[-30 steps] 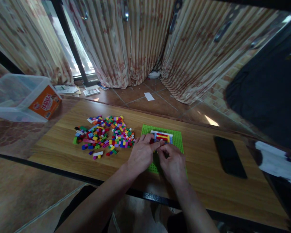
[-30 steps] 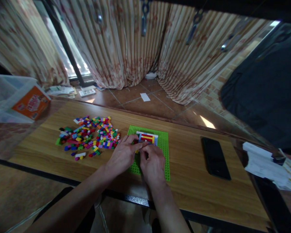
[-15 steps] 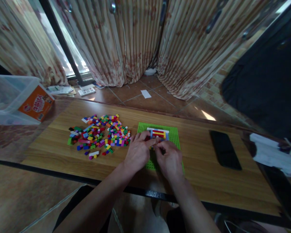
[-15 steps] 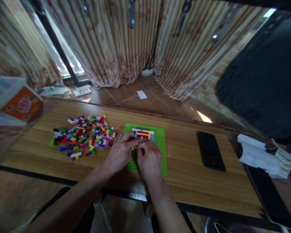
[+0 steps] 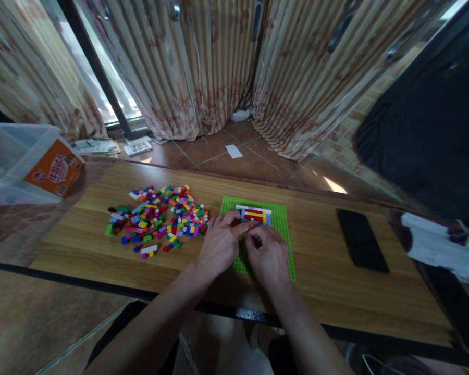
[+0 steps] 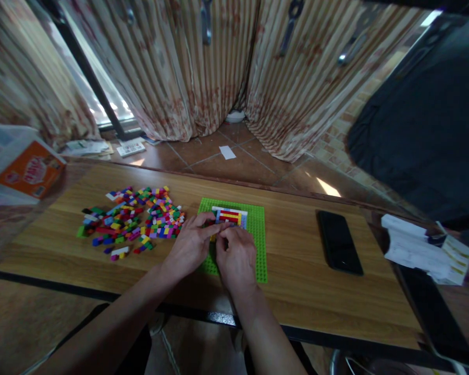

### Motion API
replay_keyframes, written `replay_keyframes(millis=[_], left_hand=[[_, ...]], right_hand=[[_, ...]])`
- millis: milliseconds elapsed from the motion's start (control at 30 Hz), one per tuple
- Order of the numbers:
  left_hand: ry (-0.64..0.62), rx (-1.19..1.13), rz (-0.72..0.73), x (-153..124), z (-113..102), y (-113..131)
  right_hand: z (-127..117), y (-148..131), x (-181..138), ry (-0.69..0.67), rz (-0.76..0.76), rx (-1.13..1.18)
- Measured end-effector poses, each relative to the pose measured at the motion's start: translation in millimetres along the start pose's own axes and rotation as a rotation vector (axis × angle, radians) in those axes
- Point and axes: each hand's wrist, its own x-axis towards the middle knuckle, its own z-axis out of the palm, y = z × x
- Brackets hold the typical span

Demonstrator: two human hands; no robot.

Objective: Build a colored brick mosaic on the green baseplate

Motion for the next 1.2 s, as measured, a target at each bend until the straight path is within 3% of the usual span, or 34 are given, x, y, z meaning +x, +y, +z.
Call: replay_keyframes(millis=[567, 1200], left_hand=[[-0.018, 0.036, -0.024, -1.3, 0.5, 2.5], [0.023, 0.031, -0.021, -1.1, 4.9, -0.8]], right_hand=[[-1.6, 1.3, 3.1, -0.049, 0.149, 0.222], [-4.0, -1.4, 6.2, -0.09, 0.155, 0.201]])
